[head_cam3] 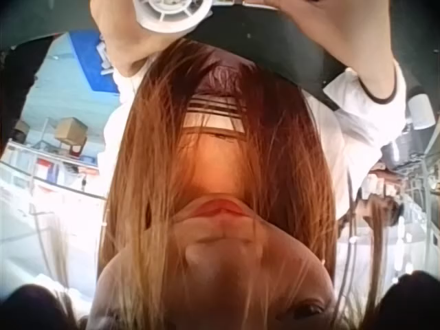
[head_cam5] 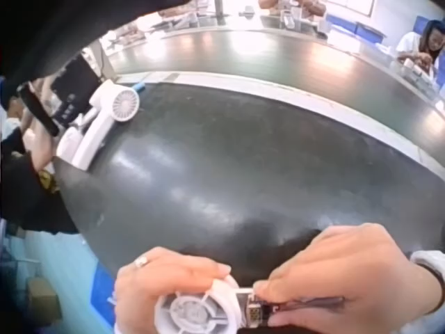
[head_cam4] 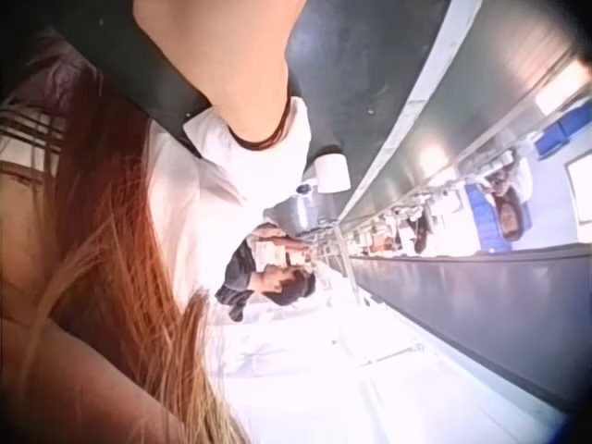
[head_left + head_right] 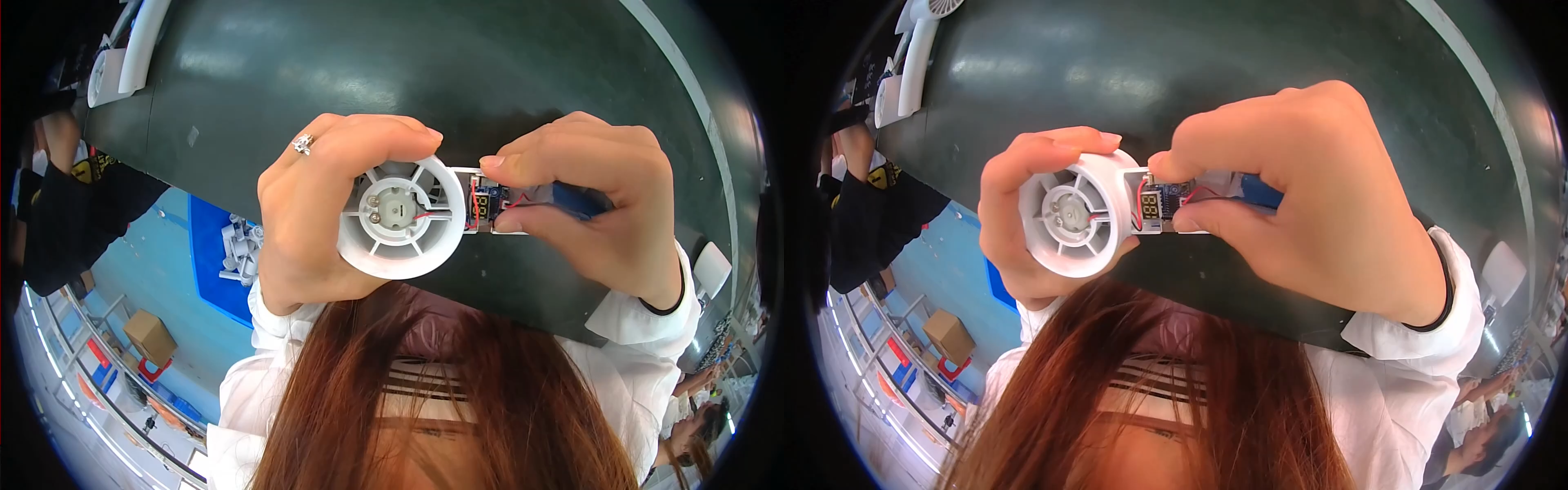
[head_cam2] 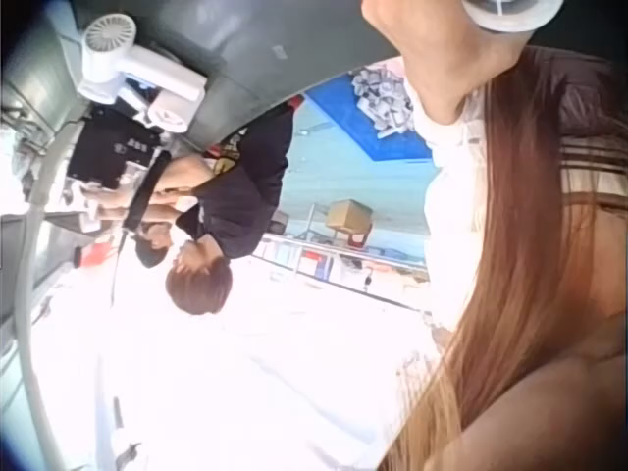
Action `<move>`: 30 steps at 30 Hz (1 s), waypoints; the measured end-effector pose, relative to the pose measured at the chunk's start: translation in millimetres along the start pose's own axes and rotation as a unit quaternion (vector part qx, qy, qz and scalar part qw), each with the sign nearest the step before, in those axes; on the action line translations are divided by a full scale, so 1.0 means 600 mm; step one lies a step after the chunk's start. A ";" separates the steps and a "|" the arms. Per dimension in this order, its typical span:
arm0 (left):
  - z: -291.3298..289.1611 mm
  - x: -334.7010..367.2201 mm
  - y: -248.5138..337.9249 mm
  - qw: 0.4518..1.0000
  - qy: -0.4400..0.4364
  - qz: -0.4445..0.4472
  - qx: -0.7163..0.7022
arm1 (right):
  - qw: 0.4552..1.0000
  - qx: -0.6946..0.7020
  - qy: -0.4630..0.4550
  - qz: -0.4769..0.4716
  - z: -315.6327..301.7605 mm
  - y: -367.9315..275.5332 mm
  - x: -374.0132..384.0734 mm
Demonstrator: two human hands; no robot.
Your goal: The person assembles a handheld fan by hand, inserting the motor, PCB, lithium battery, and fan blades into the plastic fan housing.
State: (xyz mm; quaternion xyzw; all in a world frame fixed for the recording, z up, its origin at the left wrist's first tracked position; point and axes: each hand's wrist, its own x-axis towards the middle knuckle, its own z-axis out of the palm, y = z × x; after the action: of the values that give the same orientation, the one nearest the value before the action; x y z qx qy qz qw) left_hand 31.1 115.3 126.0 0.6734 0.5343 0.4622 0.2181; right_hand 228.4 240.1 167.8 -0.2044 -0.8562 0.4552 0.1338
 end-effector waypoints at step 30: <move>0.012 0.002 -0.005 0.999 0.052 -0.002 0.002 | 0.959 -0.220 0.073 -0.161 0.017 -0.010 0.001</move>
State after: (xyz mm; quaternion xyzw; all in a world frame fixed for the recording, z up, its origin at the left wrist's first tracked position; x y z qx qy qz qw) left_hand 35.8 118.8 120.2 0.6476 0.5470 0.4954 0.1897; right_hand 222.5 229.7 167.1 -0.1211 -0.9445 0.2123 0.2193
